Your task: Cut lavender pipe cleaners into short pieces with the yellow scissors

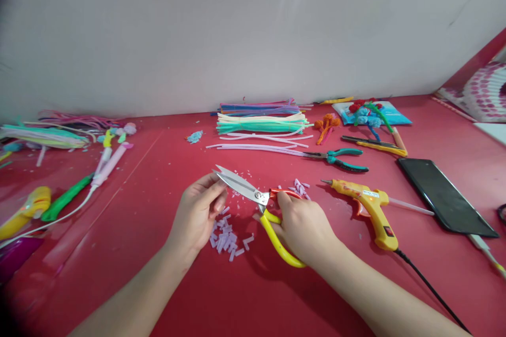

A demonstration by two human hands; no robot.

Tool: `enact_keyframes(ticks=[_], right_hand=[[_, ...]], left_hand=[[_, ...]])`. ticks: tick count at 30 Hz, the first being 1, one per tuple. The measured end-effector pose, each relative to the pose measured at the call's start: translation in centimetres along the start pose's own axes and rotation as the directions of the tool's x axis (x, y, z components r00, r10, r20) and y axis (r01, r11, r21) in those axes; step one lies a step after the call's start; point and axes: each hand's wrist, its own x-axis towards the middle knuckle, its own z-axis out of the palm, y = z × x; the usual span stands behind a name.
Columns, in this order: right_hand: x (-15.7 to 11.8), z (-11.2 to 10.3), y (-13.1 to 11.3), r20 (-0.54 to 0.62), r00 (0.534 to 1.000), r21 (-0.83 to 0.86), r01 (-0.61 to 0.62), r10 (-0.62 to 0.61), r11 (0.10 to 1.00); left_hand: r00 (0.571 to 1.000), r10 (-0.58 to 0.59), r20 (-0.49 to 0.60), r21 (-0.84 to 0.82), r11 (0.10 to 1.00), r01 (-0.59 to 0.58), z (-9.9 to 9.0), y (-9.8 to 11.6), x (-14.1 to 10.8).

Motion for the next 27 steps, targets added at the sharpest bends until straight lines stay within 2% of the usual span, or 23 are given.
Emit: enact_keyframes(ticks=[7, 17, 22, 27], right_hand=[[0.1, -0.1, 0.0, -0.036, 0.999, 0.015, 0.000, 0.001, 1.000], [0.1, 0.1, 0.2, -0.019, 1.000, 0.025, -0.020, 0.020, 1.000], [0.2, -0.5, 0.1, 0.008, 0.998, 0.022, -0.063, 0.063, 0.998], [0.6, -1.2, -0.1, 0.032, 0.987, 0.111, -0.158, 0.155, 0.981]], left_hand=[[1.000, -0.003, -0.008, -0.022, 1.000, 0.003, 0.1, 0.2, 0.0], [1.000, 0.004, 0.010, 0.011, 1.000, -0.004, -0.1, 0.1, 0.1], [1.000, 0.002, 0.011, 0.011, 1.000, -0.002, -0.1, 0.2, 0.1], [0.999, -0.024, 0.044, -0.011, 1.000, 0.025, 0.3, 0.2, 0.0]])
